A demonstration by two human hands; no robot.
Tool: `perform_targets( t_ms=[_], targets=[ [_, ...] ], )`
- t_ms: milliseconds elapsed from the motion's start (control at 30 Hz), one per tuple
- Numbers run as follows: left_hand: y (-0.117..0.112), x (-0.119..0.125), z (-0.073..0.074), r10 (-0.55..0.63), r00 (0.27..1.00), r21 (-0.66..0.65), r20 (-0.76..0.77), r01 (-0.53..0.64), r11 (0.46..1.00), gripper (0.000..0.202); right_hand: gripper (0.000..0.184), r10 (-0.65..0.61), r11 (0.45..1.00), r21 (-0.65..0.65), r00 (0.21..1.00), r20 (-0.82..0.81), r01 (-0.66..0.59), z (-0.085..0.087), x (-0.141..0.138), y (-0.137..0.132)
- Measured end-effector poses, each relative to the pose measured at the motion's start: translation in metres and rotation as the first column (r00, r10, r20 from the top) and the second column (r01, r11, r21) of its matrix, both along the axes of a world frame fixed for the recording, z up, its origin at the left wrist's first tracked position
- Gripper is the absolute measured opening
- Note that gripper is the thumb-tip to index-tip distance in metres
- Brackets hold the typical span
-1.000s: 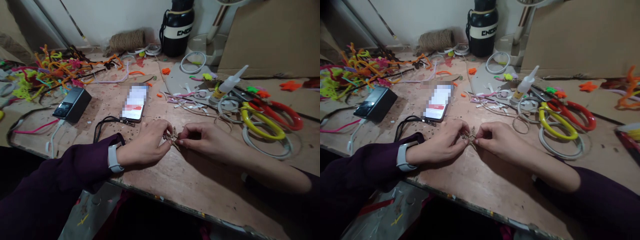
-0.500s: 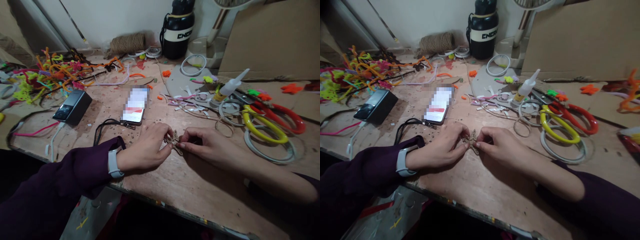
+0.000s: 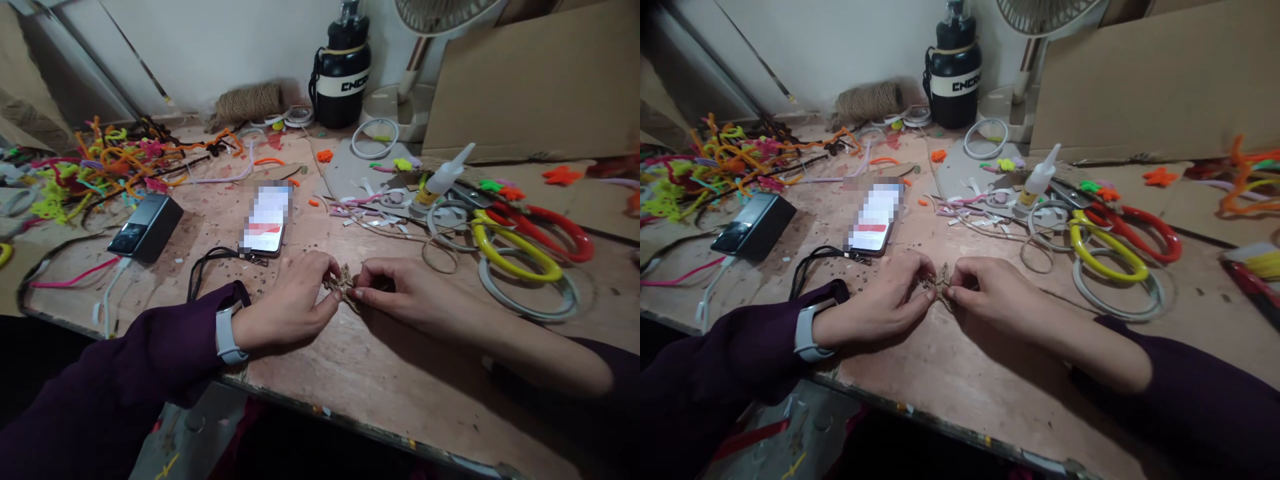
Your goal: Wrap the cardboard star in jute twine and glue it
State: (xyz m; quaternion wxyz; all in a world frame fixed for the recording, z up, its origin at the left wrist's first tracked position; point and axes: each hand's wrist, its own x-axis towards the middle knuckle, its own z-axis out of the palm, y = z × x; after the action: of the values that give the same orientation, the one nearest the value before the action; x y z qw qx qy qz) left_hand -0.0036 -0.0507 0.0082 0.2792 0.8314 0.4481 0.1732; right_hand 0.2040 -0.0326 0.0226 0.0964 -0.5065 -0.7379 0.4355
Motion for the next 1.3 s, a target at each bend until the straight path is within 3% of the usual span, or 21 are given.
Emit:
perform_targets(
  t_ms=[267, 333, 433, 500, 567, 700, 867, 1033, 1100, 1167, 1233, 1300],
  targets=[
    [-0.004, -0.012, 0.003, -0.004, 0.997, -0.009, 0.073, 0.005, 1.000, 0.018, 0.021, 0.026, 0.998, 0.063, 0.999, 0.020, -0.028, -0.004, 0.000, 0.001],
    [-0.011, -0.018, 0.007, -0.020, 1.000, 0.077, 0.019, 0.019, 0.997, 0.025, 0.021, 0.030, 0.997, 0.065, 0.999, 0.024, -0.031, -0.005, 0.000, 0.001],
    [-0.023, -0.024, 0.007, -0.063, 0.970, 0.260, -0.234, 0.125, 0.957, 0.046, 0.020, 0.028, 0.996, 0.087, 0.999, 0.021, -0.030, -0.006, 0.001, 0.000],
    [-0.030, -0.024, 0.002, -0.134, 0.936, 0.316, -0.327, 0.242, 0.917, 0.067, 0.020, 0.028, 0.995, 0.100, 1.000, 0.012, -0.030, -0.007, 0.001, 0.000],
    [-0.034, -0.022, -0.004, -0.144, 0.915, 0.345, -0.376, 0.283, 0.895, 0.083, 0.020, 0.025, 0.994, 0.106, 1.000, 0.006, -0.026, -0.008, 0.001, -0.001],
    [-0.031, -0.014, -0.009, -0.153, 0.899, 0.345, -0.410, 0.308, 0.887, 0.087, 0.021, 0.019, 0.994, 0.107, 1.000, 0.000, -0.019, -0.008, 0.001, -0.001],
    [-0.022, -0.013, -0.006, -0.180, 0.909, 0.371, -0.376, 0.325, 0.870, 0.087, 0.022, 0.032, 0.994, 0.100, 0.999, -0.012, -0.030, -0.009, 0.001, -0.001],
    [-0.016, -0.023, 0.001, -0.218, 0.928, 0.232, -0.304, 0.294, 0.927, 0.077, 0.022, 0.030, 0.993, 0.114, 0.999, -0.010, -0.029, -0.008, 0.001, 0.000],
    [-0.013, -0.024, 0.005, -0.153, 0.968, 0.207, -0.200, 0.194, 0.959, 0.059, 0.023, 0.037, 0.992, 0.123, 0.999, -0.004, -0.036, -0.007, 0.001, -0.001],
    [-0.009, -0.021, 0.009, 0.011, 0.999, 0.176, -0.053, -0.002, 0.984, 0.033, 0.022, 0.038, 0.992, 0.123, 0.999, 0.009, -0.039, -0.006, 0.001, -0.001],
    [-0.004, -0.014, 0.012, 0.073, 0.997, -0.043, 0.002, -0.073, 0.996, 0.020, 0.021, 0.038, 0.992, 0.119, 0.999, 0.017, -0.039, -0.006, 0.001, -0.001],
    [0.002, -0.009, 0.013, 0.079, 0.996, -0.238, 0.032, -0.069, 0.969, 0.017, 0.021, 0.037, 0.992, 0.121, 0.999, 0.011, -0.038, -0.007, 0.001, -0.001]
  ],
)
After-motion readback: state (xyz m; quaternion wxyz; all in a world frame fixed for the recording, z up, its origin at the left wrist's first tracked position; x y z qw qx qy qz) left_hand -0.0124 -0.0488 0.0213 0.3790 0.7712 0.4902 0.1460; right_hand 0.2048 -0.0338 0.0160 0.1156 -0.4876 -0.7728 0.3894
